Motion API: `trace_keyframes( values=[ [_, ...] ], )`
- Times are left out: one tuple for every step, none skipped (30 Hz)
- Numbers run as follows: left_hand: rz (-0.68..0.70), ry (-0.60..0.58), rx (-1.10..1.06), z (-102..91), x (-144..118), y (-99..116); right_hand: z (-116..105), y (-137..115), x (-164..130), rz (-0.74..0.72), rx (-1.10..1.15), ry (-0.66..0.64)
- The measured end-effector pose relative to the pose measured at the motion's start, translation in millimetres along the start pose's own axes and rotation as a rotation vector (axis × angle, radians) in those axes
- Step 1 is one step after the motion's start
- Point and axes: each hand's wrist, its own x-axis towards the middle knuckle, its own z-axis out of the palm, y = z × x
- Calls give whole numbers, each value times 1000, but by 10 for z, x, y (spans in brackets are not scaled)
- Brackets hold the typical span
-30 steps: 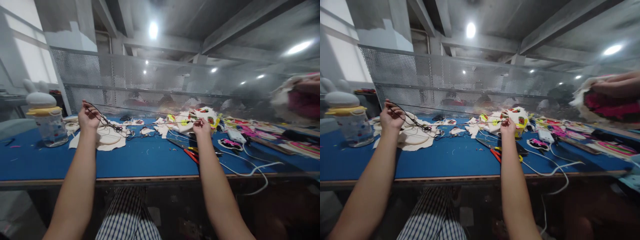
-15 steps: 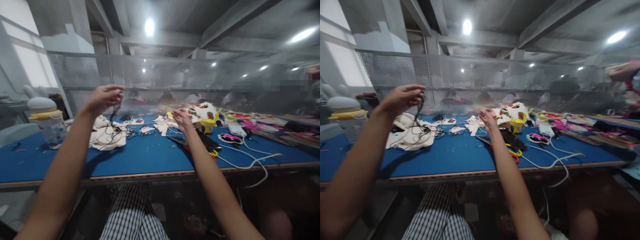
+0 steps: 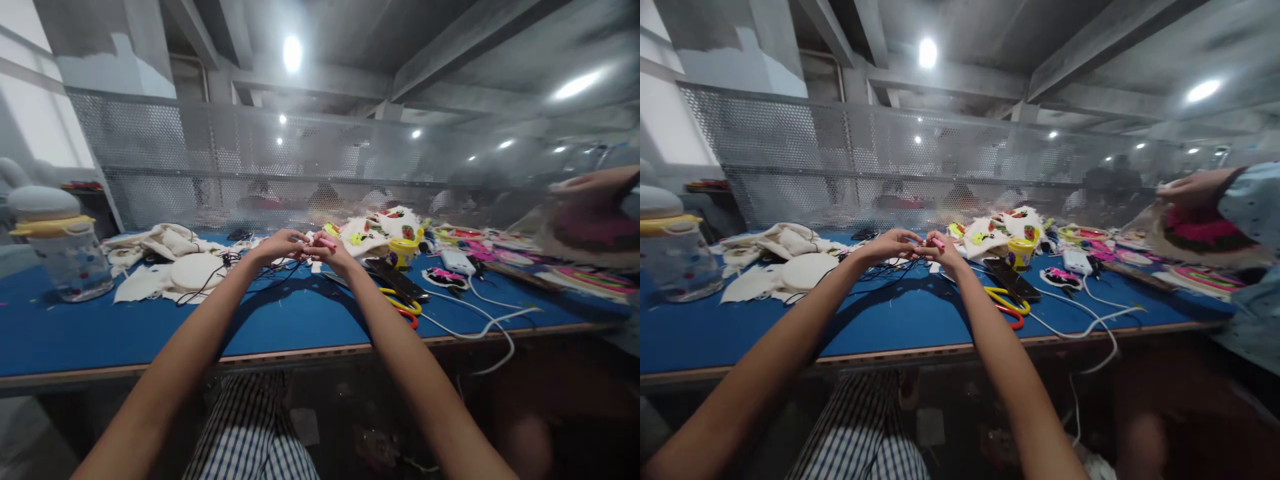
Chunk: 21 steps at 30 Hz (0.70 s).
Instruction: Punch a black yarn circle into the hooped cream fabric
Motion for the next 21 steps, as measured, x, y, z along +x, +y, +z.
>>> trace_keyframes(
  values=[
    [-3,-29,34,-62,-24,-30,3,-2,-3,5,-21,7],
    [-7,-47,58,-123,-54,-54,10,-6,-7,6,-33,14],
    [-9,-63,68,-181,-87,-73,17,-11,-12,8,-35,21],
    [-12,-82,78,-232,-120,-90,21,-16,-17,13,-31,32],
    [-13,-109,91,-271,-148,-105,22,-20,-20,23,-22,48],
    [-9,-139,112,-299,-170,-120,19,-21,-20,34,-7,67],
    [-1,-163,148,-312,-183,-136,14,-20,-18,46,10,90],
    [16,-169,197,-309,-187,-153,7,-16,-14,60,27,112],
    [43,-143,257,-292,-182,-172,1,-9,-10,76,42,128],
    [78,-81,323,-260,-169,-191,-2,-2,-7,89,53,136],
    [118,0,386,-217,-152,-212,0,5,-5,95,59,136],
    [160,82,434,-165,-134,-231,6,12,-6,94,60,128],
    [192,133,461,-112,-116,-247,17,19,-9,87,57,120],
    [208,138,472,-61,-102,-260,30,26,-12,78,50,114],
    [210,111,479,-20,-93,-268,43,33,-15,71,41,112],
    [199,68,486,7,-90,-271,53,40,-15,71,31,112],
    [183,37,494,16,-93,-269,56,49,-10,74,21,117],
    [168,32,501,4,-101,-261,51,58,-1,78,8,130],
    [160,59,501,-28,-112,-250,35,68,12,82,-8,156],
    [162,112,484,-79,-126,-236,9,78,29,83,-27,203],
    [169,179,449,-144,-142,-219,-26,85,46,80,-45,269]
  ],
)
